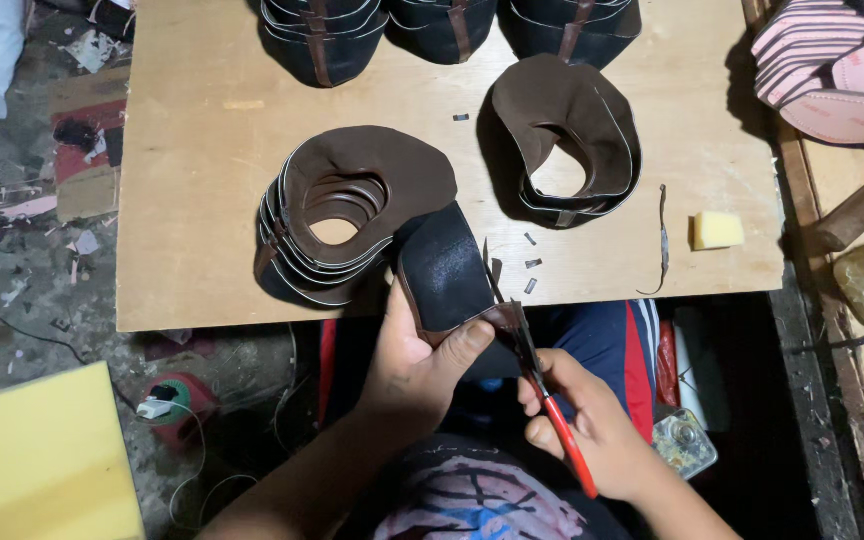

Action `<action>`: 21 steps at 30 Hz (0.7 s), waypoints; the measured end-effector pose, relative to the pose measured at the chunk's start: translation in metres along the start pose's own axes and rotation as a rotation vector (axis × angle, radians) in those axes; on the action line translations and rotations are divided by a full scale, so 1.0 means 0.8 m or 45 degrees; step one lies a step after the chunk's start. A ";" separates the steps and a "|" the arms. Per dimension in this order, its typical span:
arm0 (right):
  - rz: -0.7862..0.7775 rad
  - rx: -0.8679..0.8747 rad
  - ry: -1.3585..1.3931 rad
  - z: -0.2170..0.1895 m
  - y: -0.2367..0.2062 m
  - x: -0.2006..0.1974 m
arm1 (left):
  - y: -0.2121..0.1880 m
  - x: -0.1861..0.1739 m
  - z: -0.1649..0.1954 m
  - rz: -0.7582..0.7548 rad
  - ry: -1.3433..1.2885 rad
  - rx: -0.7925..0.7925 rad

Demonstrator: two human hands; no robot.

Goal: The person sits at a workbench and uses red-handled shears to trim excess material from the edges of stacked leather shoe uppers, one stack at a time, letting the trimmed scraps fall onto the table. They work through several stacks of uppers and briefly reach down to pick up another piece before resuming trimming.

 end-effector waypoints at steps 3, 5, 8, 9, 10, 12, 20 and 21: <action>0.004 -0.084 -0.106 0.014 -0.005 -0.006 | 0.000 0.002 -0.004 0.032 -0.003 -0.025; 0.093 0.109 -0.007 0.034 -0.011 -0.009 | -0.001 0.001 -0.005 0.027 -0.015 -0.017; 0.174 0.251 0.033 0.049 -0.018 -0.011 | 0.001 -0.001 -0.005 0.059 -0.011 -0.037; 0.193 0.272 0.029 0.048 -0.019 -0.011 | 0.000 0.001 -0.003 0.018 -0.041 -0.036; 0.230 0.124 0.072 0.040 -0.017 -0.011 | -0.001 0.003 -0.001 -0.025 -0.070 -0.035; 0.304 -0.171 0.159 0.018 -0.012 -0.011 | -0.004 0.009 -0.001 -0.115 -0.125 -0.182; 0.717 -0.162 -0.405 -0.063 -0.023 -0.067 | -0.009 0.005 0.005 -0.160 0.998 0.021; 0.758 -0.262 -0.533 -0.079 -0.033 -0.087 | -0.005 -0.007 0.008 -0.026 1.102 0.075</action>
Point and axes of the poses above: each hand's wrist, its own y-axis towards the middle knuckle, its own x-axis out of the palm, z = x × y, the point moved 3 cm from there along y, towards the middle knuckle, and after that the axes turned 8 degrees about -x, right-handed, at the moved point
